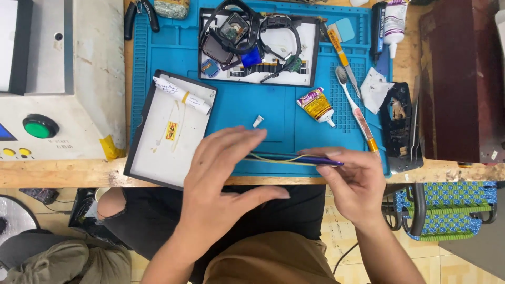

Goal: Applying adhesive to a smartphone frame and cleaning the edges with a cloth during a repair process.

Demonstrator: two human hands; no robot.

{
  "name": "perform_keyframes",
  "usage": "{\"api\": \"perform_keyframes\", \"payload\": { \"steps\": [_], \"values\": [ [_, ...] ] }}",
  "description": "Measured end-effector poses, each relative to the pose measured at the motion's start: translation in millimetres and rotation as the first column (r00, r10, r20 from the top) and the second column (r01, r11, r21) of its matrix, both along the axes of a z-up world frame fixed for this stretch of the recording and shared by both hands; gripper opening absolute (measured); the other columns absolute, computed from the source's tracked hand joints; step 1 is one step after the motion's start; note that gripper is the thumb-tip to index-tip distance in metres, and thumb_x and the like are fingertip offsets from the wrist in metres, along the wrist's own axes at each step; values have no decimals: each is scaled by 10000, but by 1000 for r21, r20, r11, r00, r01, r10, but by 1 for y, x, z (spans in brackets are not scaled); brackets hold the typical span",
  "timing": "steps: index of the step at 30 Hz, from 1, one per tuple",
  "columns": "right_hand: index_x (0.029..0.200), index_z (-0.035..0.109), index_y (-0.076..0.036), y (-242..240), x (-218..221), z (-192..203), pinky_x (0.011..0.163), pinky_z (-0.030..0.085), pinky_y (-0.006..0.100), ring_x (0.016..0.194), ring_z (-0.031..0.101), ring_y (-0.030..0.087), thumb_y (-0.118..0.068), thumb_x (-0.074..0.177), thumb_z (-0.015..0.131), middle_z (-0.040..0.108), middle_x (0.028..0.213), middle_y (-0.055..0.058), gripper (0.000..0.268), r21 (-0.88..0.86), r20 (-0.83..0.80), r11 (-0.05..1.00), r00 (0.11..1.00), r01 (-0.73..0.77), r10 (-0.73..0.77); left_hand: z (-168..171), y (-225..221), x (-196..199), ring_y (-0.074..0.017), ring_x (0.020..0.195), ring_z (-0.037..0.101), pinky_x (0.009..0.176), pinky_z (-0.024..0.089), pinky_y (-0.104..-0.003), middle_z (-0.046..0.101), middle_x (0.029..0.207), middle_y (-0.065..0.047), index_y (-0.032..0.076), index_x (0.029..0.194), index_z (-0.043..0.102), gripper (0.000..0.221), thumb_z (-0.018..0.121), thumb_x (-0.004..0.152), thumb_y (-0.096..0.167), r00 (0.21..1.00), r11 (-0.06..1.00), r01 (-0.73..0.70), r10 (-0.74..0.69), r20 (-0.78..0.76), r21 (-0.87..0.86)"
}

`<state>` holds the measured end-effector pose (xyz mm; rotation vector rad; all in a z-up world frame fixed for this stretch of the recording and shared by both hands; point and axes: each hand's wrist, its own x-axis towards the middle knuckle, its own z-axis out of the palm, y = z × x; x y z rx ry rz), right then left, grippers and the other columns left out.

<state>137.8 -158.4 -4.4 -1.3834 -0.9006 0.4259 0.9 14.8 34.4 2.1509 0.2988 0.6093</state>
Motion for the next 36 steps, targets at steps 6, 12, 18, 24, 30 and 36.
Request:
{"api": "perform_keyframes", "payload": {
  "steps": [6,12,18,24,30,36],
  "values": [
    [1120,475,-135,-11,0,-4,1027,536,462,1075,673,341,-9,921,526,645,1062,186,241,-143,139,990,990,1,19,-9,-13,22,-173,772,617,647,427,-297,678,832,11,142,866,674,316,795,702,383,988,969,-149,139,61,198],
    [989,459,29,-11,14,29,708,531,281,876,627,263,147,894,277,605,901,178,237,-190,345,924,904,331,-252,-16,-16,19,-189,778,550,684,364,-329,639,896,18,145,914,644,171,740,809,241,999,982,-24,31,-31,186],
    [1117,622,14,27,52,46,609,483,337,752,550,221,-175,896,716,568,954,135,305,-591,630,703,771,396,95,-4,-19,12,-189,831,585,759,472,-301,665,929,-3,106,964,660,187,725,798,163,996,997,-14,21,-92,77],
    [1197,566,30,42,55,36,686,466,428,909,522,320,-145,838,777,514,994,161,452,-610,689,689,692,391,217,-3,-18,12,-191,859,612,782,501,-297,678,934,-20,92,967,668,183,716,797,143,993,1000,-15,15,-120,-3],
    [1220,597,110,41,56,34,668,525,363,740,575,221,0,910,701,549,988,173,346,-551,739,730,643,405,201,-5,-15,12,-197,867,614,795,493,-303,678,944,-31,86,994,662,191,700,811,130,992,1000,8,-10,-125,-15],
    [1341,461,196,29,61,62,735,527,264,783,616,228,177,930,539,604,1034,241,418,-559,290,795,954,237,-80,-6,-12,15,-180,850,620,785,484,-296,675,947,-29,77,995,658,175,681,827,119,989,999,9,-14,-144,-36]
  ]
}}
